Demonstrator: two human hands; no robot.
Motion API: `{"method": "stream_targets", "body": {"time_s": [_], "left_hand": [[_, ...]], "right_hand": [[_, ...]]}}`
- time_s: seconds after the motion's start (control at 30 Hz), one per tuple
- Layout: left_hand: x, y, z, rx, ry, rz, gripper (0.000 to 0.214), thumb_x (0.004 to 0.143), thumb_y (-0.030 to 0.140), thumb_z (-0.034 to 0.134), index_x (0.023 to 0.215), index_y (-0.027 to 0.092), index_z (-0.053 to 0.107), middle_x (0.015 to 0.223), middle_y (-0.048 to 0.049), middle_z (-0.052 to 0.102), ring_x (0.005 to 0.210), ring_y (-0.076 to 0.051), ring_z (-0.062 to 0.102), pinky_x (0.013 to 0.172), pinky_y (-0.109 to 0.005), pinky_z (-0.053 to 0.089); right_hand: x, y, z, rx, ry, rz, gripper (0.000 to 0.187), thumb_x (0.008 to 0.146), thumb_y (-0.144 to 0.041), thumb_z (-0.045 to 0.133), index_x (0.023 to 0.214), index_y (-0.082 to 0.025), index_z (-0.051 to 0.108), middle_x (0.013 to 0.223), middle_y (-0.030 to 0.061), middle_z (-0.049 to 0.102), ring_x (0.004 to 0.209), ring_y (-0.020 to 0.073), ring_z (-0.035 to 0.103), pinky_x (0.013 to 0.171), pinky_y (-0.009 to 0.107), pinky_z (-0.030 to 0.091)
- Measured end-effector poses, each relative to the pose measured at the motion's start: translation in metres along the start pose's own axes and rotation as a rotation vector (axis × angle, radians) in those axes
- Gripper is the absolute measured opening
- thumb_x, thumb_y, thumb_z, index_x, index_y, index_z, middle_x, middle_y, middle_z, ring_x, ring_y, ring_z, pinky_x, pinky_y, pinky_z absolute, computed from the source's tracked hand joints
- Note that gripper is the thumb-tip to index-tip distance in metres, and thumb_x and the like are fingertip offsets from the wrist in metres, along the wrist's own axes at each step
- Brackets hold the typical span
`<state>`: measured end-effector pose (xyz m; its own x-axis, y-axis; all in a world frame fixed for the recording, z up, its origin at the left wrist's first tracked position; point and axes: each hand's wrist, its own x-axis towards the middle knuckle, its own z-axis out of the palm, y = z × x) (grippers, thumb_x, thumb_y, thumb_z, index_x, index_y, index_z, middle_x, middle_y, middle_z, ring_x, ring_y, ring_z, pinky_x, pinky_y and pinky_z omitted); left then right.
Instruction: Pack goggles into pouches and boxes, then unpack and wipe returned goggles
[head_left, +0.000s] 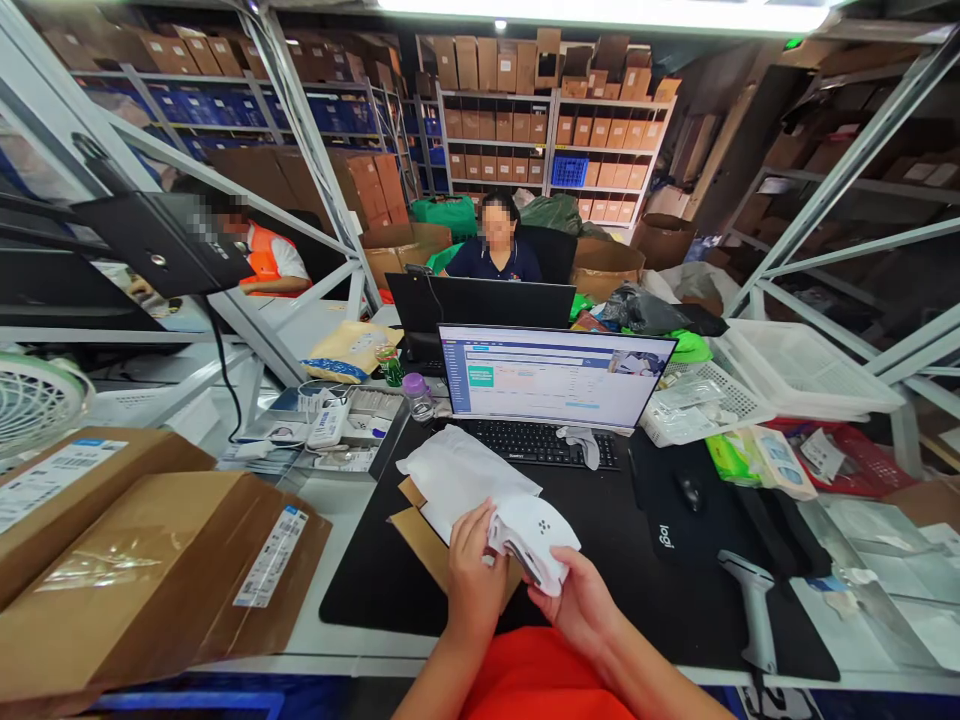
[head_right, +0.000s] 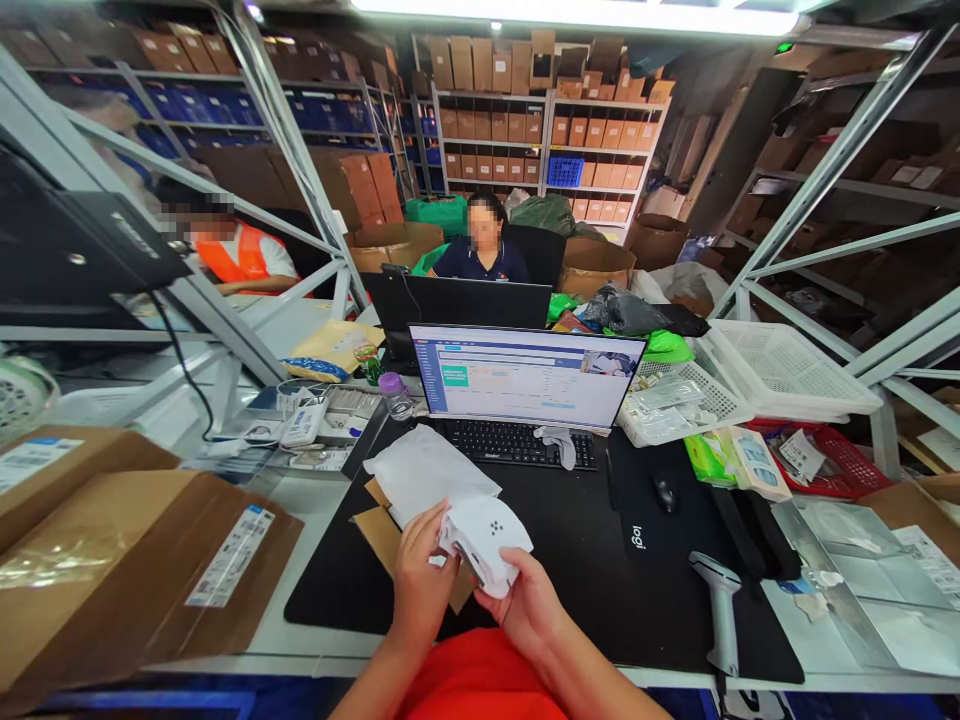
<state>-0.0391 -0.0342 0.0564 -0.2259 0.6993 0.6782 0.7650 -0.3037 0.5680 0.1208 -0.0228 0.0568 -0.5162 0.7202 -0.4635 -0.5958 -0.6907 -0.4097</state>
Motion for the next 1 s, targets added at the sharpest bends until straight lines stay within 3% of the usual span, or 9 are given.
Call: {"method": "stream_targets", "body": {"time_s": [0.13, 0.23, 0.4, 0.53, 0.7, 0.8, 1.0], "left_hand": [[0.008, -0.005, -0.006, 0.0, 0.05, 0.001, 0.04, 0.077, 0.0, 0.054, 0.111, 0.018, 0.066, 0.11, -0.0101, 0.072, 0.106, -0.025, 0.064, 0.077, -0.039, 0.061], [0.009, -0.007, -0.008, 0.066, 0.058, 0.064, 0.043, 0.075, -0.002, 0.052, 0.111, 0.016, 0.066, 0.11, -0.01, 0.072, 0.106, -0.025, 0.063, 0.087, -0.043, 0.059], [0.007, -0.002, -0.007, 0.113, 0.041, 0.134, 0.052, 0.078, -0.004, 0.047, 0.123, 0.017, 0.061, 0.116, -0.0108, 0.069, 0.11, -0.024, 0.062, 0.09, -0.043, 0.058], [0.006, 0.001, -0.008, 0.092, 0.037, 0.122, 0.056, 0.081, -0.002, 0.046, 0.131, 0.02, 0.057, 0.121, -0.0113, 0.067, 0.112, -0.025, 0.062, 0.091, -0.045, 0.058], [0.008, -0.001, -0.015, 0.05, -0.007, 0.084, 0.06, 0.079, -0.004, 0.045, 0.132, 0.022, 0.057, 0.122, -0.0114, 0.065, 0.114, -0.026, 0.061, 0.089, -0.046, 0.06], [0.008, 0.003, -0.017, 0.017, -0.037, 0.119, 0.062, 0.078, -0.005, 0.044, 0.132, 0.023, 0.055, 0.121, -0.0112, 0.065, 0.113, -0.026, 0.061, 0.087, -0.045, 0.06], [0.002, 0.01, -0.007, 0.018, -0.045, 0.213, 0.059, 0.08, -0.005, 0.044, 0.132, 0.02, 0.055, 0.119, -0.0115, 0.065, 0.112, -0.025, 0.061, 0.091, -0.044, 0.059]], "right_hand": [[0.0, -0.011, 0.013, 0.03, -0.159, 0.106, 0.05, 0.066, -0.026, 0.068, 0.113, -0.009, 0.067, 0.099, 0.0134, 0.078, 0.093, 0.0273, 0.073, 0.083, 0.038, 0.056], [0.002, -0.021, 0.018, 0.085, -0.214, 0.124, 0.051, 0.065, -0.021, 0.064, 0.115, -0.008, 0.066, 0.104, 0.0138, 0.077, 0.102, 0.0262, 0.071, 0.092, 0.036, 0.052], [0.008, -0.028, 0.023, 0.106, -0.224, 0.032, 0.054, 0.068, -0.016, 0.066, 0.121, -0.012, 0.063, 0.102, 0.0093, 0.078, 0.096, 0.0208, 0.072, 0.084, 0.027, 0.052], [0.015, -0.023, 0.028, 0.059, -0.212, -0.046, 0.053, 0.064, -0.013, 0.067, 0.116, -0.014, 0.065, 0.098, 0.0069, 0.079, 0.094, 0.0198, 0.072, 0.092, 0.03, 0.051], [0.014, -0.011, 0.025, -0.178, -0.097, -0.178, 0.047, 0.057, -0.01, 0.067, 0.103, -0.015, 0.07, 0.102, 0.0073, 0.078, 0.093, 0.0232, 0.071, 0.078, 0.029, 0.054], [0.005, -0.018, 0.026, -0.283, -0.048, -0.212, 0.047, 0.056, -0.007, 0.065, 0.102, -0.013, 0.071, 0.097, 0.0075, 0.079, 0.088, 0.0234, 0.072, 0.074, 0.029, 0.054], [0.001, -0.031, 0.037, 0.015, -0.104, -0.091, 0.034, 0.067, -0.007, 0.066, 0.1, -0.011, 0.071, 0.096, 0.0091, 0.079, 0.102, 0.0208, 0.072, 0.098, 0.031, 0.051]]}}
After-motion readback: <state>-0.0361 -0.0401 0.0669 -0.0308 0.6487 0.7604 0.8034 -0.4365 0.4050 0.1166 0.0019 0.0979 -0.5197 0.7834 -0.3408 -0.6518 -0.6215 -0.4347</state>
